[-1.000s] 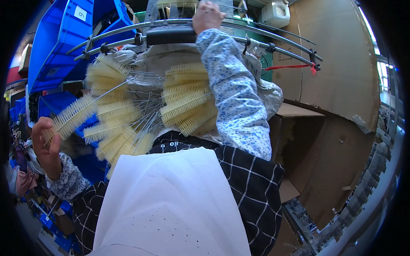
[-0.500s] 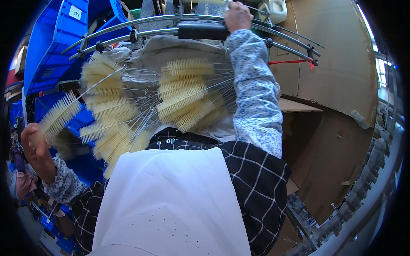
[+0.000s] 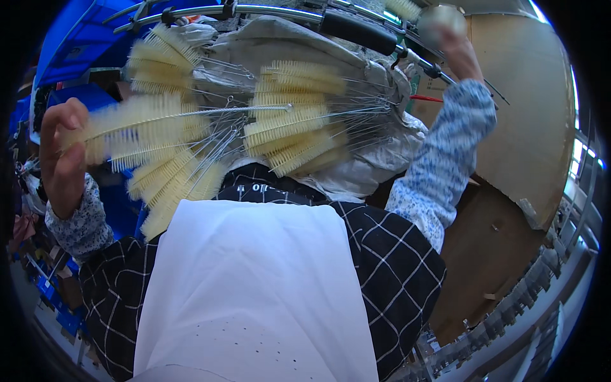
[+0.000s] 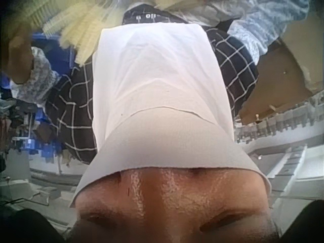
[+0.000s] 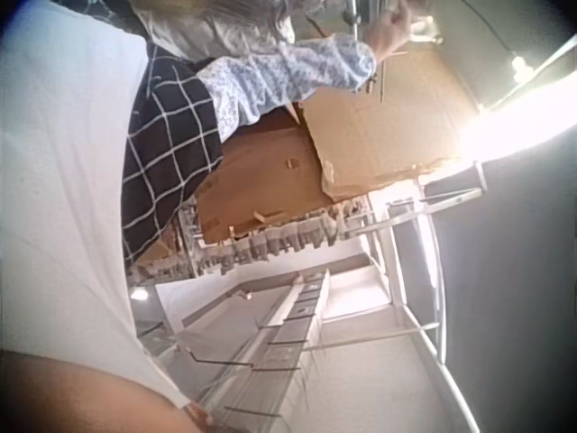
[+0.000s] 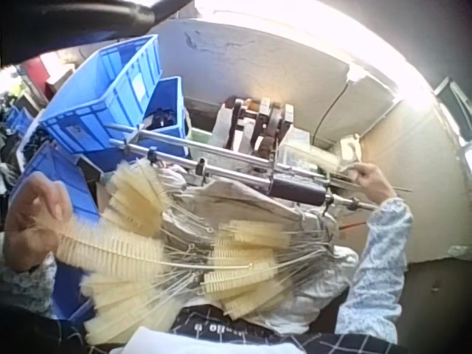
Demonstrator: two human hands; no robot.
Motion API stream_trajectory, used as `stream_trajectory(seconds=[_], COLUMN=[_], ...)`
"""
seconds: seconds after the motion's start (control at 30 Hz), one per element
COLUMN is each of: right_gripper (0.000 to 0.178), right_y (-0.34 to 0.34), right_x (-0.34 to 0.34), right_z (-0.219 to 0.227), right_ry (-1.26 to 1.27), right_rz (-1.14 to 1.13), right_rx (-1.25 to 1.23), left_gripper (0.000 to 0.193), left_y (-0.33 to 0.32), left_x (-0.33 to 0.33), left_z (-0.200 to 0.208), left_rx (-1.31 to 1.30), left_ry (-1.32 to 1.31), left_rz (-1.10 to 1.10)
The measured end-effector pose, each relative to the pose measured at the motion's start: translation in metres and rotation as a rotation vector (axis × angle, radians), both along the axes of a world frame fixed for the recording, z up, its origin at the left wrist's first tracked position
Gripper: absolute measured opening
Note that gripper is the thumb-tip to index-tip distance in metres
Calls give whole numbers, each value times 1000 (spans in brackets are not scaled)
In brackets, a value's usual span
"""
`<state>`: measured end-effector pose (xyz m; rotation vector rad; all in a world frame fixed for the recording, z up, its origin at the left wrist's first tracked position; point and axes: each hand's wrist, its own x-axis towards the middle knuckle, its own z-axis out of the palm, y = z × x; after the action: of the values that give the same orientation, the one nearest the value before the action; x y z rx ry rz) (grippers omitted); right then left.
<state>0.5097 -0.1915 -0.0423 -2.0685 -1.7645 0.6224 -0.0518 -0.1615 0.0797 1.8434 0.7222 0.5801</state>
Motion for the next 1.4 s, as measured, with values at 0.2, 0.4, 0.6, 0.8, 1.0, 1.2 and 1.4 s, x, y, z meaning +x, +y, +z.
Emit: stream_trajectory(seconds=[0.2,0.4,0.6,0.8,1.0,1.2,1.4], right_gripper=[39,34,33,19,20,20,24], right_y=[-21,-30,36,49,61,59,90], right_x=[-138,-270,-147,-131,-132,-120,-101], right_z=[61,40,-20,-29,-35,-39,-57], right_ry=[347,748,-552,-564,-541,-525,-597], right_rz=[433,590,-96,-288,-218,-218,-141], right_rx=[-230,-193,442,345,377,334,208], left_gripper=[30,38,35,56,57,48,46], left_y=[-16,-31,-53,-90,-103,-86,-55], left_x=[68,76,-18,-34,-22,-2,13], left_z=[-33,-41,0,-37,-36,-30,-15], left_rx=[-157,-100,-386,-683,-611,-418,48], left_ry=[-181,-90,908,749,620,623,803], left_rz=[30,66,-355,-397,-350,-259,-225])
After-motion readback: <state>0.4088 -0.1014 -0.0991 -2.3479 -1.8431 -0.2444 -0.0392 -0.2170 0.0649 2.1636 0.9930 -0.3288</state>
